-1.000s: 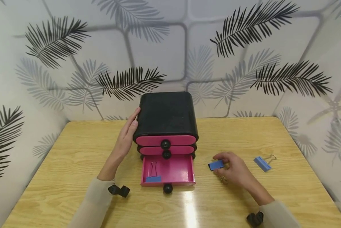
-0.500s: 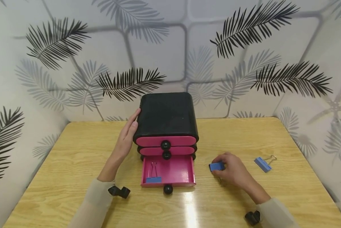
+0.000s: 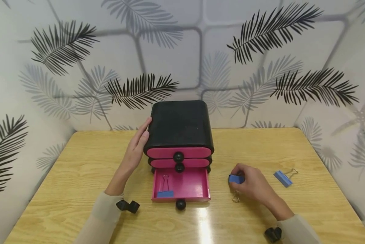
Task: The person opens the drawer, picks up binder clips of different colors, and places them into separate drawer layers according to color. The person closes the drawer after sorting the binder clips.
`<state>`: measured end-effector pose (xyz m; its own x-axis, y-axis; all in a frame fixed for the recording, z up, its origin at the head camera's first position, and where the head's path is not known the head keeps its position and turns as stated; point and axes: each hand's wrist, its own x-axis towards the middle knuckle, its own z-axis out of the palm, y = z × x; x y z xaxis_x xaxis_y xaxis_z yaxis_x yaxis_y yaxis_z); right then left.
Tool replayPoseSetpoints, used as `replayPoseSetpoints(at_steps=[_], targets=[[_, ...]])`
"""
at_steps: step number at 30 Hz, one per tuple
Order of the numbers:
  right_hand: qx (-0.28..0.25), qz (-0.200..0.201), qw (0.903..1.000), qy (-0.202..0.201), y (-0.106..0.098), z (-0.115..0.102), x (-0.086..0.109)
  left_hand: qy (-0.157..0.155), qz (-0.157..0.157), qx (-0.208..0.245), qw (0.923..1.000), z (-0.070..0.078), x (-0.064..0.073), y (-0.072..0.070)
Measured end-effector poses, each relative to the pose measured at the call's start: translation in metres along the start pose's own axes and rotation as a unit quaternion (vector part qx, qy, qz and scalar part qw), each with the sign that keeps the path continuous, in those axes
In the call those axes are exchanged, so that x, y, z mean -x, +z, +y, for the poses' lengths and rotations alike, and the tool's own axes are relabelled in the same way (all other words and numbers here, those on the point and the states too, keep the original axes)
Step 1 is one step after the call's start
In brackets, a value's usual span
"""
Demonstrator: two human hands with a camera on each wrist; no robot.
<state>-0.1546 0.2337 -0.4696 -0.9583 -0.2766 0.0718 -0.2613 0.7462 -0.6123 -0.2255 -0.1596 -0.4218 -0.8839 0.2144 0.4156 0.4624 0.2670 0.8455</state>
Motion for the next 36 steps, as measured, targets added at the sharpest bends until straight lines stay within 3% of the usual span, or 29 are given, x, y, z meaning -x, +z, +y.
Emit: replayPoseSetpoints(at_steps=[10, 17, 24, 31, 36], targets=[[-0.086, 0.002, 0.9963, 0.001, -0.004, 0.004, 0.004, -0.008, -0.018, -0.004, 0.9998, -0.007, -0.003, -0.002], [-0.103, 0.016, 0.9945, -0.014, -0.012, 0.008, 0.006, -0.018, -0.045, 0.011, 0.9988, -0.007, -0.003, -0.006], [-0.196, -0.001, 0.98, 0.033, -0.026, 0.009, 0.004, -0.023, -0.054, 0.011, 0.9982, -0.003, -0.004, -0.01], [-0.239, 0.015, 0.9708, 0.015, -0.03, 0.013, 0.002, -0.029, -0.064, 0.043, 0.9966, -0.002, -0.005, -0.014], [-0.26, 0.018, 0.9654, 0.003, -0.029, 0.014, 0.003, -0.028, -0.062, 0.038, 0.997, -0.004, -0.006, -0.013]])
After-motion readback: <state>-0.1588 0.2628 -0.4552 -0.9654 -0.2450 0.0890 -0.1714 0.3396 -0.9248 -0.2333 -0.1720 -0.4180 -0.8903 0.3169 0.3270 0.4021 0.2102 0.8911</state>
